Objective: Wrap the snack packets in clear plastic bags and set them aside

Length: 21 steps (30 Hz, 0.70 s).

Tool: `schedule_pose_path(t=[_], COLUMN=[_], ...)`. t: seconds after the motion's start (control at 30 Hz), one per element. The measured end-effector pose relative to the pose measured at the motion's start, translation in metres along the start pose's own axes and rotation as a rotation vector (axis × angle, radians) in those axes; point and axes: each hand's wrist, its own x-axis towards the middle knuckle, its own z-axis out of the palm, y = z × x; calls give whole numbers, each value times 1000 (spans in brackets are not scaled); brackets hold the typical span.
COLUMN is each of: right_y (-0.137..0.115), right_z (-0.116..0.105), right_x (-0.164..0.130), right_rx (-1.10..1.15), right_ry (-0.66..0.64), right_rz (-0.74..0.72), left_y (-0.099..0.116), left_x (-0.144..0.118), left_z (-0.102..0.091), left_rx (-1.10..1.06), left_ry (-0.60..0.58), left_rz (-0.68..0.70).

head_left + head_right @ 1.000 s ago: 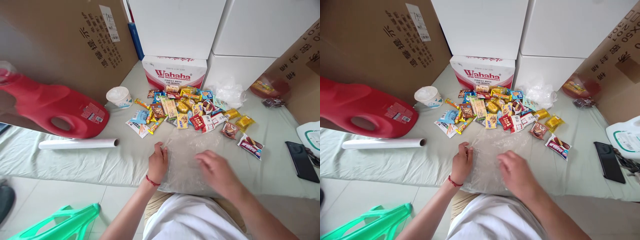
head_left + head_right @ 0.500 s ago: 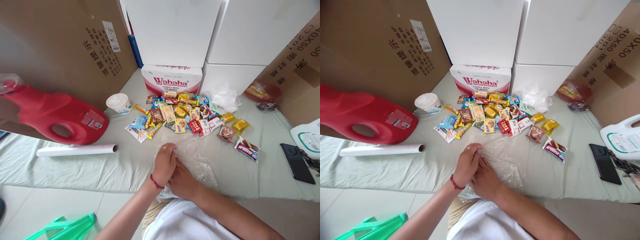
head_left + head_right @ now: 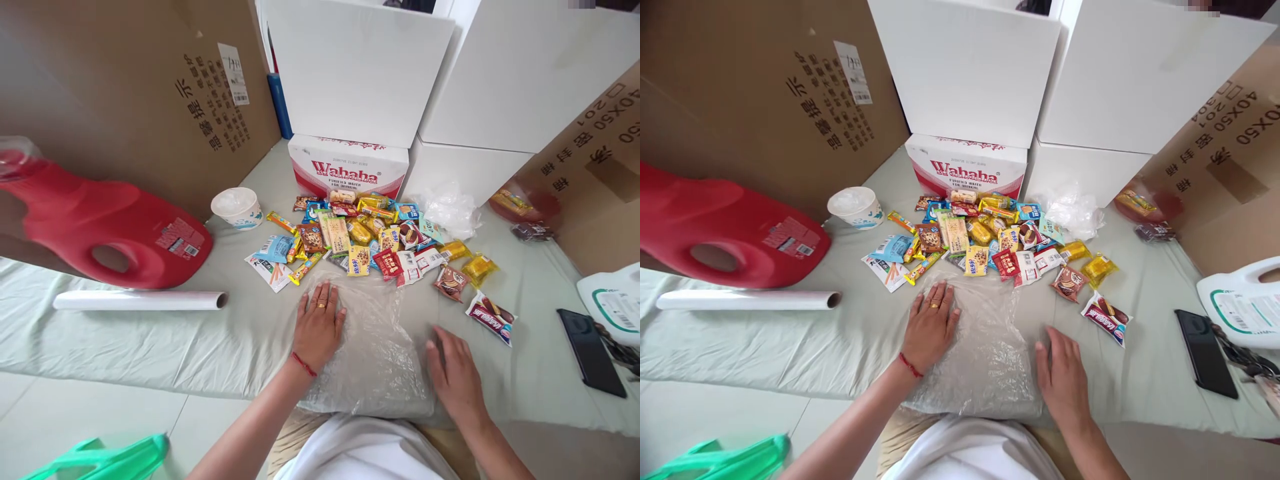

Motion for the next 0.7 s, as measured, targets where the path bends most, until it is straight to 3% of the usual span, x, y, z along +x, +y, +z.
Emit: schedule_pose_path(t=[0.07, 0.17, 0.33, 0.43, 0.57, 0.63, 0.7], right_y=[-15, -40, -52, -35, -18, -29, -58], right_z=[4, 20, 40, 33, 11, 2, -1], right_x=[30, 76, 105, 112, 136, 153, 168], right_rx=[17, -24, 66, 104, -62, -101, -55], right_ry=[-7, -55, -49, 31, 14, 59, 91], right_rz=[108, 139, -30, -121, -97, -102, -183], left_y=[0, -2, -12, -22, -29, -29, -28], left_x=[0, 0, 2, 6, 7, 7, 7], left_z=[0, -1, -5, -7, -7, -6, -7], left_rx=[1, -4, -56, -34, -7, -17, -36], left_ry=[1, -8, -13, -21, -14, -14, -24], left_rz=[-5, -6, -15, -11, 1, -4, -10])
